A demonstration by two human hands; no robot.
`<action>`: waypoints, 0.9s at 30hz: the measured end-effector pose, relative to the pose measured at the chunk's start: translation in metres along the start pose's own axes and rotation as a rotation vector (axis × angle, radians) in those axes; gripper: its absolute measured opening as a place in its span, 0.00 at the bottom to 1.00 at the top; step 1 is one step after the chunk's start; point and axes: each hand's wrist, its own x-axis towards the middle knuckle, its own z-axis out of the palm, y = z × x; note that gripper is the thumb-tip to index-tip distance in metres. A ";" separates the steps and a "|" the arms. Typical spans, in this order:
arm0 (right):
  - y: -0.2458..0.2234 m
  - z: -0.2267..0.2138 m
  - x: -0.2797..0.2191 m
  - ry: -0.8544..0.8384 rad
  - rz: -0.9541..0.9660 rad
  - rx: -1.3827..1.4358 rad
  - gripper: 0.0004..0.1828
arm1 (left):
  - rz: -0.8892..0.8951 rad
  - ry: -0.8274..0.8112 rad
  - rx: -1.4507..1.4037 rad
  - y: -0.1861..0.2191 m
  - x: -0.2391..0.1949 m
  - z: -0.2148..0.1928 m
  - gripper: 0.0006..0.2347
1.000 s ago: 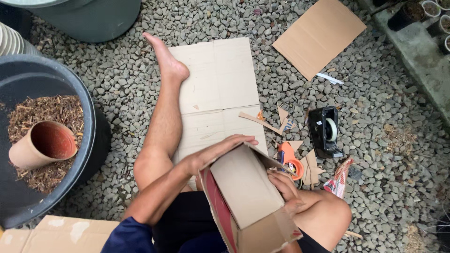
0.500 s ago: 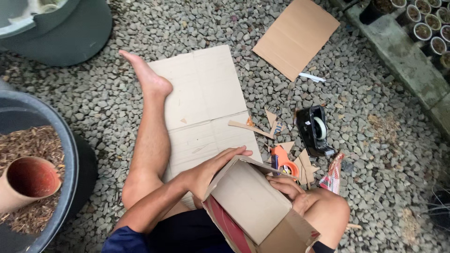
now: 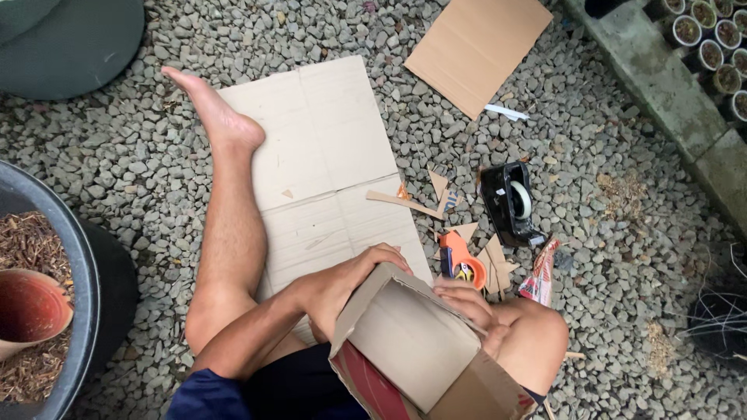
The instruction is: The person sits on a gravel surface and assembles a cardboard box using scissors and a tape dispenser. They cut the cardboard, fold the flaps, and secure the seams with tape to form a rectangular box.
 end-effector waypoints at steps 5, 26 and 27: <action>-0.007 0.003 -0.012 -0.012 0.023 0.011 0.48 | 0.039 0.012 -0.008 0.002 0.001 0.001 0.52; 0.027 -0.045 0.036 0.180 -0.048 -0.323 0.29 | -0.280 0.155 0.258 -0.020 -0.042 0.025 0.56; 0.023 -0.069 0.023 0.322 -0.061 -0.359 0.30 | -0.342 0.120 0.317 -0.026 -0.046 0.016 0.53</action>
